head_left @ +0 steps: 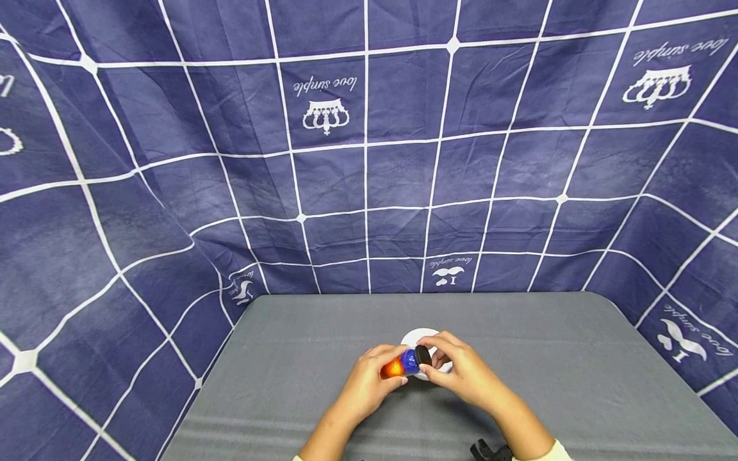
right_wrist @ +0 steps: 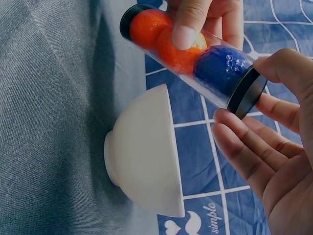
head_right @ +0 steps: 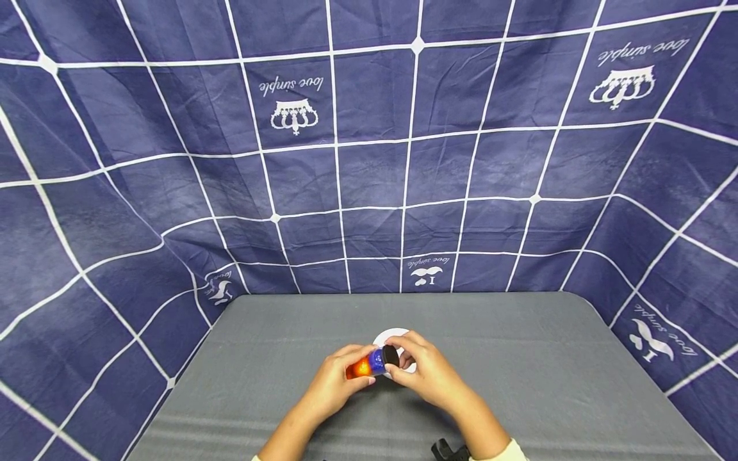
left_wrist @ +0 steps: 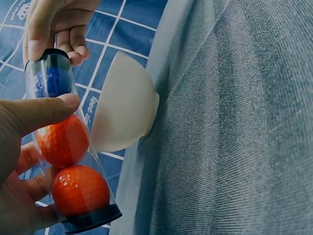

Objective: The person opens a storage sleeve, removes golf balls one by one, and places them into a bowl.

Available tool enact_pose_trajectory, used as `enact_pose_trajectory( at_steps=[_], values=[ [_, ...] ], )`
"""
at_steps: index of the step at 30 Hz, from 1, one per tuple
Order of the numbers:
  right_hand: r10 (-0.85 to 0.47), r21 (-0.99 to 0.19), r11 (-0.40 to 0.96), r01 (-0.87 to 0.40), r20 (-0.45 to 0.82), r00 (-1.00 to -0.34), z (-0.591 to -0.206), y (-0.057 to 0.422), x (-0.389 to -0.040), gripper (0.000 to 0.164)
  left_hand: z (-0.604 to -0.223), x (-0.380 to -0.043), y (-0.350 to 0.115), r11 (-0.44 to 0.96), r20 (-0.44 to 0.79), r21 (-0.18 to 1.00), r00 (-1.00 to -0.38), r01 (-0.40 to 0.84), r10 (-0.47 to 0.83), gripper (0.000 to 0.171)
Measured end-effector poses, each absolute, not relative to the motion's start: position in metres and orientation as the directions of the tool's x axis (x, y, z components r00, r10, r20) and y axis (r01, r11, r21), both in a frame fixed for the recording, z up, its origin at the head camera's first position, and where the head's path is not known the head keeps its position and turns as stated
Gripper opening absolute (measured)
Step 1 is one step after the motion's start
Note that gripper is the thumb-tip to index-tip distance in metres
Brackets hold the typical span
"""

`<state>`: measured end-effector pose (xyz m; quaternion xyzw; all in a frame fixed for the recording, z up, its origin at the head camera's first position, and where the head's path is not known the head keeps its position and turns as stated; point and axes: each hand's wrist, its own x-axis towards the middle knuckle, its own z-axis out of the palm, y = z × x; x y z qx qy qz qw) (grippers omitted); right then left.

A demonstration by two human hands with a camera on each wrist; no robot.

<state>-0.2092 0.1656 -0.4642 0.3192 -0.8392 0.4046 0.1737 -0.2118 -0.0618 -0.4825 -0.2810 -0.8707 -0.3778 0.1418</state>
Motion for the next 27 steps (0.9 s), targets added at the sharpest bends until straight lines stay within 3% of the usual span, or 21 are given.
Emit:
enact_pose_trajectory(
  at_steps=[27],
  values=[
    [-0.385, -0.604, 0.431, -0.670, 0.548, -0.742, -0.4628, 0.1685, -0.2110, 0.038, -0.4858, -0.2147, -0.0610, 0.525, 0.470, 0.600, -0.797, 0.604, 0.380, 0.054]
  ],
)
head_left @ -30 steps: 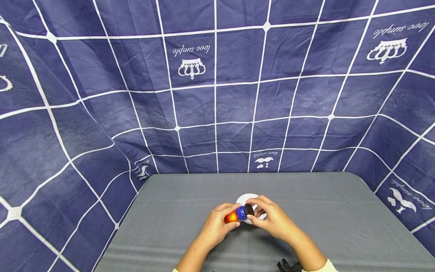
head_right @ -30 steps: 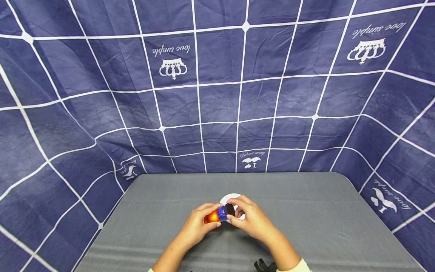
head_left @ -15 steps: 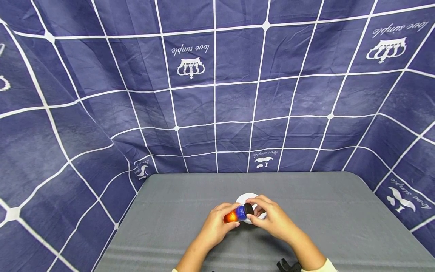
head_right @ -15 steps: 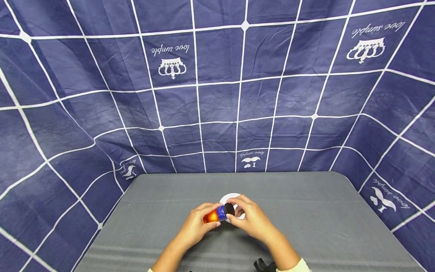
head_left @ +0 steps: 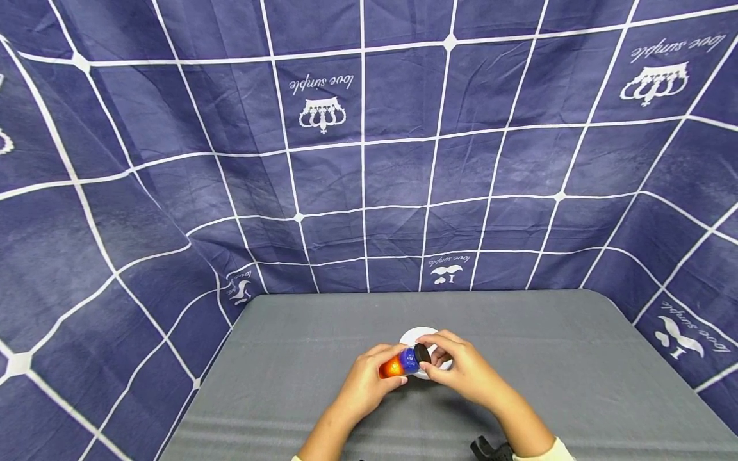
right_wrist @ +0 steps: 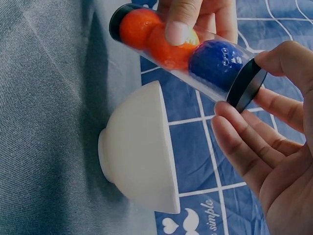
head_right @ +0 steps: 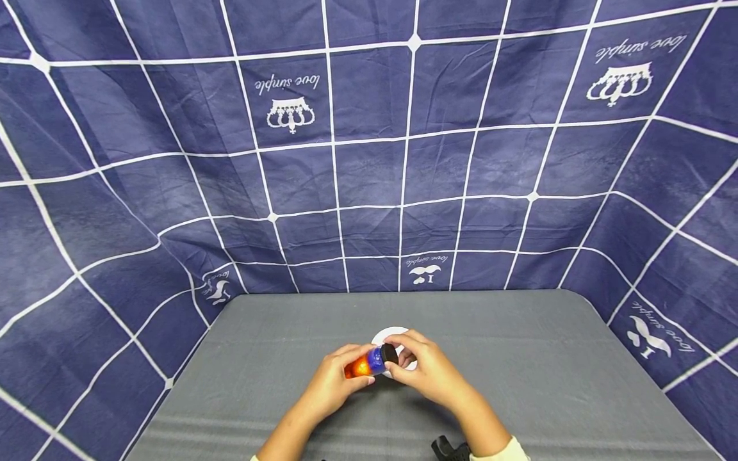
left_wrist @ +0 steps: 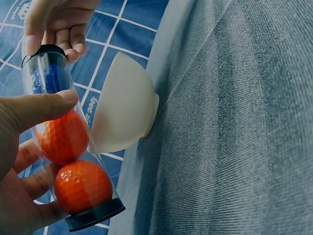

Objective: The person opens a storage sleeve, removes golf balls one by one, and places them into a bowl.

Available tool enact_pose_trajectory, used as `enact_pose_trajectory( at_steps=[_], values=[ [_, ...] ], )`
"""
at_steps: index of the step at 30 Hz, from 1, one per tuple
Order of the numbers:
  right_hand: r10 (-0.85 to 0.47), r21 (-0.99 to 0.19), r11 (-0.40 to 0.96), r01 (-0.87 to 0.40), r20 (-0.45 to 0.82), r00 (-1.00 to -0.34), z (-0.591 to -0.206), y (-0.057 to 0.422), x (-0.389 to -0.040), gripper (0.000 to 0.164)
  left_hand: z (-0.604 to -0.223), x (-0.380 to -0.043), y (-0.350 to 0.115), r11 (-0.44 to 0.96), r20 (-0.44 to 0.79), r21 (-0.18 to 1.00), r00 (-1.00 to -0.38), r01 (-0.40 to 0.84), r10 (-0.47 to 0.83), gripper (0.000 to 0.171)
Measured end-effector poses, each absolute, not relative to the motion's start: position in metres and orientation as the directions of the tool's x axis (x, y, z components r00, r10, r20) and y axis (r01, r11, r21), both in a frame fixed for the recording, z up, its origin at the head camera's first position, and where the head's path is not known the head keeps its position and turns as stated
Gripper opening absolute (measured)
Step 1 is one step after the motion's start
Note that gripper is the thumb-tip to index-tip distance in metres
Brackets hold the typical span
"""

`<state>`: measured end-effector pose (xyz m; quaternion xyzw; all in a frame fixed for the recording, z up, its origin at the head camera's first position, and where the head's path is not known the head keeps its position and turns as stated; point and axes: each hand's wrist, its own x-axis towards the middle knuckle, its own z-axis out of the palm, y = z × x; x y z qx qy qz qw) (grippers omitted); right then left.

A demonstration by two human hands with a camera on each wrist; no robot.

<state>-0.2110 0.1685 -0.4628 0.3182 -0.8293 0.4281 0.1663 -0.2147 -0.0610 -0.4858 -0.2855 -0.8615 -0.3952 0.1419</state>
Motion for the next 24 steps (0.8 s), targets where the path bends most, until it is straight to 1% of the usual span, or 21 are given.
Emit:
enact_pose_trajectory(
  at_steps=[8, 11, 24],
  values=[
    [-0.378, -0.596, 0.437, -0.674, 0.559, -0.738, -0.461, 0.170, -0.211, 0.040, -0.486, -0.215, -0.060, 0.531, 0.466, 0.623, -0.818, 0.574, 0.338, 0.054],
    [-0.364, -0.592, 0.444, -0.673, 0.567, -0.739, -0.460, 0.172, -0.212, 0.040, -0.485, -0.215, -0.061, 0.515, 0.461, 0.654, -0.831, 0.555, 0.310, 0.054],
    [-0.302, -0.545, 0.518, -0.659, 0.605, -0.737, -0.464, 0.188, -0.221, 0.042, -0.482, -0.224, -0.071, 0.440, 0.428, 0.782, -0.893, 0.442, 0.137, 0.057]
  ],
)
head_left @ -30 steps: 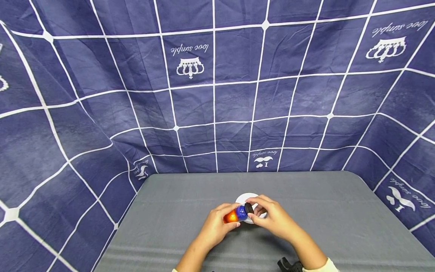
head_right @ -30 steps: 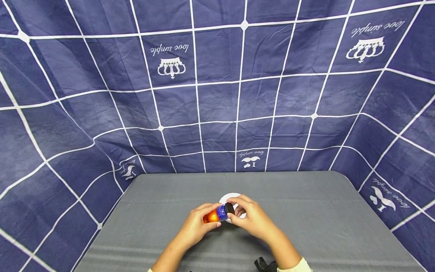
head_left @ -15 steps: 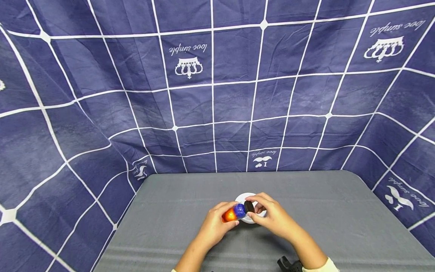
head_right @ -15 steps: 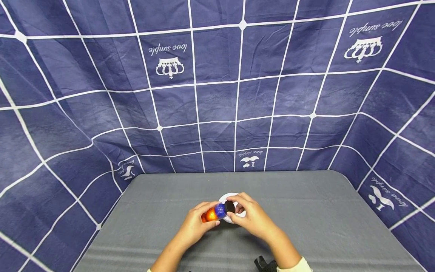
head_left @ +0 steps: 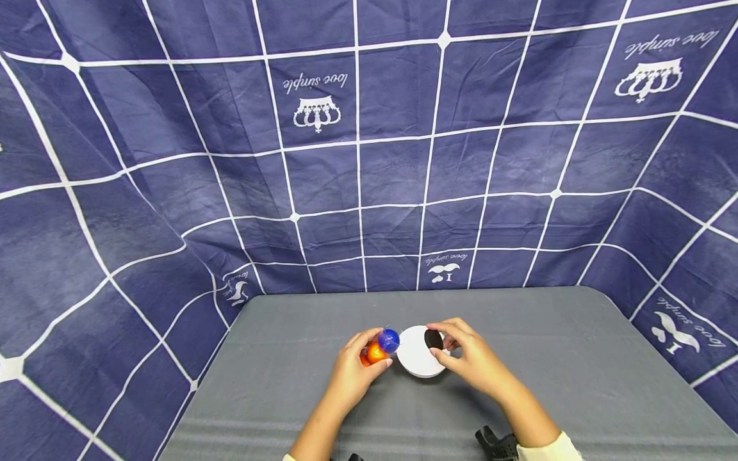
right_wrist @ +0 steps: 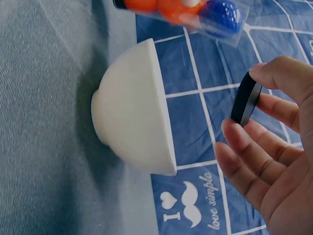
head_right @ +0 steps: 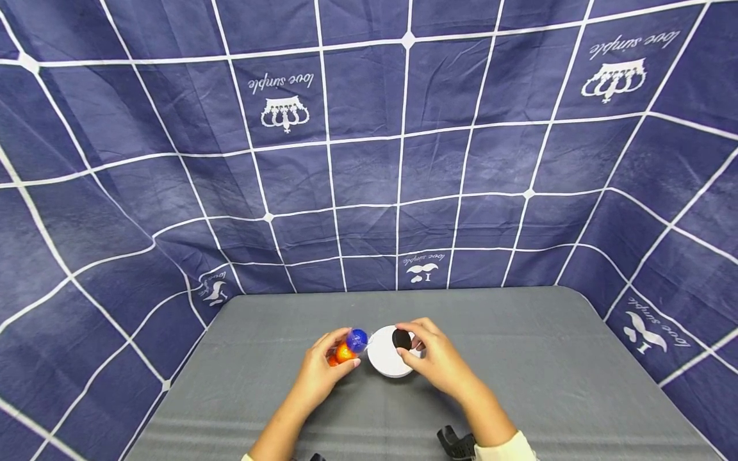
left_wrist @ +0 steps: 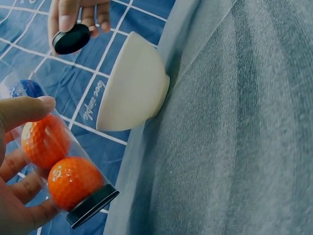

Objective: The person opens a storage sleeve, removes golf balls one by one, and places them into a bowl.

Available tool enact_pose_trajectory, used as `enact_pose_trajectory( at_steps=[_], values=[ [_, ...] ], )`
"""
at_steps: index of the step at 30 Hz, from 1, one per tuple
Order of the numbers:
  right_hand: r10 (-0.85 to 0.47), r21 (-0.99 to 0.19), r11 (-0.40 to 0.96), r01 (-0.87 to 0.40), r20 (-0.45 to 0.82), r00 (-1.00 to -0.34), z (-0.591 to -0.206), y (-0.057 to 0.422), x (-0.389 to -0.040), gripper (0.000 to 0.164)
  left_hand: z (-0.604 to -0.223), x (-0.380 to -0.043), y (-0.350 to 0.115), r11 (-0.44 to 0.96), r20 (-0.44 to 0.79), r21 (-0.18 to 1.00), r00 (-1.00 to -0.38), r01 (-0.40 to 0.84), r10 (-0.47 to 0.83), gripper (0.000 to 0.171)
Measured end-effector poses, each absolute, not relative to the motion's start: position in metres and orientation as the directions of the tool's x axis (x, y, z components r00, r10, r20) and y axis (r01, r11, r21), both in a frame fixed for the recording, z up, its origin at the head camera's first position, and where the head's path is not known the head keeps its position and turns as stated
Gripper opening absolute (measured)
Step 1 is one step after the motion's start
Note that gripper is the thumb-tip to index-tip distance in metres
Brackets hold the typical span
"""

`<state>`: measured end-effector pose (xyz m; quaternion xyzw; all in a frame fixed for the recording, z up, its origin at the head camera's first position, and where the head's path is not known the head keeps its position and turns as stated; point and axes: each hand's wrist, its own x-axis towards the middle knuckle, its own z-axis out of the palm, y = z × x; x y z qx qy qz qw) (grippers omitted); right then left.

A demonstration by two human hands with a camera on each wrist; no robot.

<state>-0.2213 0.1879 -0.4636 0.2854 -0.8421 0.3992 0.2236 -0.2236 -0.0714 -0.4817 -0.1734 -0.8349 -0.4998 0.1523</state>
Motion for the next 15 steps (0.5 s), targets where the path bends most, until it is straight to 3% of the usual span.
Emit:
enact_pose_trajectory(
  at_steps=[15],
  values=[
    [-0.193, -0.552, 0.626, -0.552, 0.576, -0.794, -0.479, 0.215, -0.235, 0.039, -0.489, -0.233, -0.082, 0.428, 0.405, 0.816, -0.912, 0.390, 0.059, 0.056]
  ],
)
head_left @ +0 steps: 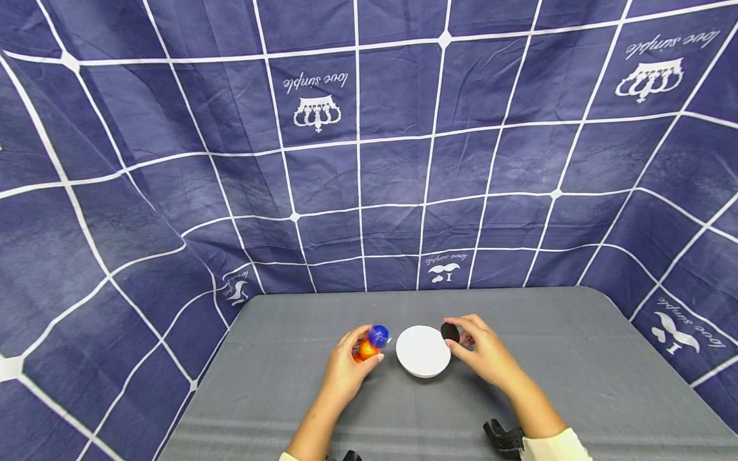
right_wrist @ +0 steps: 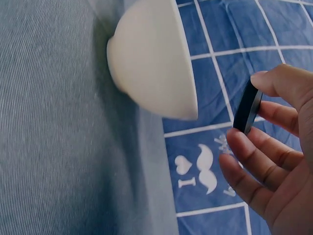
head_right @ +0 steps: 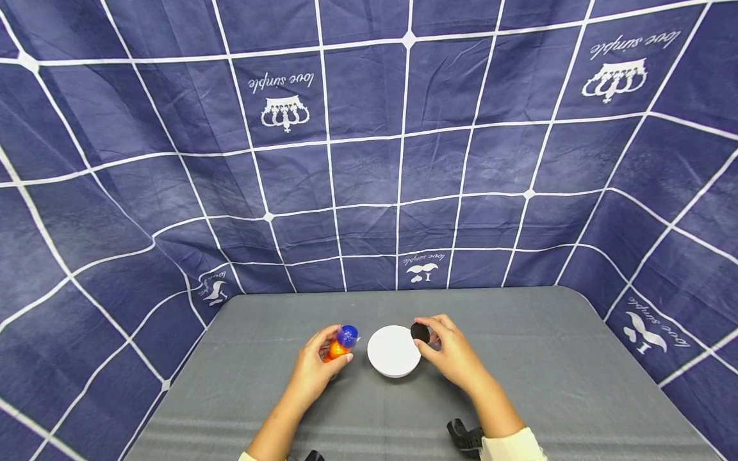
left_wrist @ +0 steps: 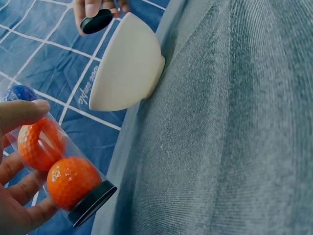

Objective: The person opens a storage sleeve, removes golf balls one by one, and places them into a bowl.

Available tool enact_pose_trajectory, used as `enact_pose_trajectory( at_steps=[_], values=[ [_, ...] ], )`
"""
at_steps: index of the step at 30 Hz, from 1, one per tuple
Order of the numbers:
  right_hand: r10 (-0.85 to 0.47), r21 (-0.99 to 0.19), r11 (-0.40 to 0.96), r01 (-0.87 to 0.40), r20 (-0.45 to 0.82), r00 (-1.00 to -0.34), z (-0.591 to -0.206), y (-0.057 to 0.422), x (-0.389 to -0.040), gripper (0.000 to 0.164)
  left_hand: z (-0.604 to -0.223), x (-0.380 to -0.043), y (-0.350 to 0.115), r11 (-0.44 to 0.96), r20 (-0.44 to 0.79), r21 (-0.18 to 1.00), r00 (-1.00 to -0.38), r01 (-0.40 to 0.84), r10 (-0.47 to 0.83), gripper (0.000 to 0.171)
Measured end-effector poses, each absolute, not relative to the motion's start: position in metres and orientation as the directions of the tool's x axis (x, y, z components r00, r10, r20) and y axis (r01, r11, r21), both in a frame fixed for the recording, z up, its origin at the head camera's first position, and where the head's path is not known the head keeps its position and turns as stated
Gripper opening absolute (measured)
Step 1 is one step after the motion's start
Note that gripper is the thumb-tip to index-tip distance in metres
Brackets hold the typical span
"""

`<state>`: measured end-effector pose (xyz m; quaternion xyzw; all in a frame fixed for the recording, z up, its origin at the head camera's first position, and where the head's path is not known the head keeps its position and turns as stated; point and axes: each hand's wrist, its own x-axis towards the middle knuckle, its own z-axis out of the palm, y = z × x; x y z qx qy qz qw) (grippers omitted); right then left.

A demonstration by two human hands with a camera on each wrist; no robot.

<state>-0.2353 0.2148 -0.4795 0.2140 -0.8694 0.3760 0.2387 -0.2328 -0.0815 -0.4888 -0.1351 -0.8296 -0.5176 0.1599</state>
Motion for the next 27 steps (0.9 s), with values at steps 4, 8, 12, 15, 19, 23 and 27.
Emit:
enact_pose_trajectory(
  at_steps=[4, 8, 12, 15, 19, 23, 27],
  values=[
    [-0.168, -0.554, 0.659, -0.508, 0.551, -0.817, -0.482, 0.221, -0.236, 0.038, -0.490, -0.235, -0.082, 0.432, 0.418, 0.810, -0.907, 0.397, 0.050, 0.056],
    [-0.151, -0.555, 0.689, -0.466, 0.519, -0.842, -0.484, 0.227, -0.237, 0.037, -0.491, -0.235, -0.083, 0.431, 0.413, 0.815, -0.910, 0.388, 0.039, 0.057],
    [-0.126, -0.578, 0.711, -0.400, 0.455, -0.881, -0.486, 0.231, -0.238, 0.036, -0.492, -0.235, -0.084, 0.437, 0.396, 0.820, -0.918, 0.370, 0.035, 0.057],
    [-0.111, -0.588, 0.727, -0.354, 0.408, -0.906, -0.488, 0.233, -0.239, 0.036, -0.495, -0.236, -0.084, 0.443, 0.386, 0.820, -0.922, 0.362, 0.038, 0.057],
    [-0.099, -0.583, 0.750, -0.313, 0.369, -0.924, -0.492, 0.237, -0.241, 0.035, -0.496, -0.237, -0.085, 0.439, 0.388, 0.821, -0.921, 0.366, 0.043, 0.057],
    [-0.097, -0.562, 0.779, -0.278, 0.330, -0.939, -0.496, 0.240, -0.241, 0.034, -0.496, -0.237, -0.086, 0.448, 0.390, 0.813, -0.919, 0.372, 0.055, 0.056],
    [-0.097, -0.533, 0.812, -0.237, 0.278, -0.956, -0.500, 0.242, -0.242, 0.034, -0.497, -0.237, -0.086, 0.463, 0.389, 0.804, -0.919, 0.372, 0.063, 0.055]
  ],
)
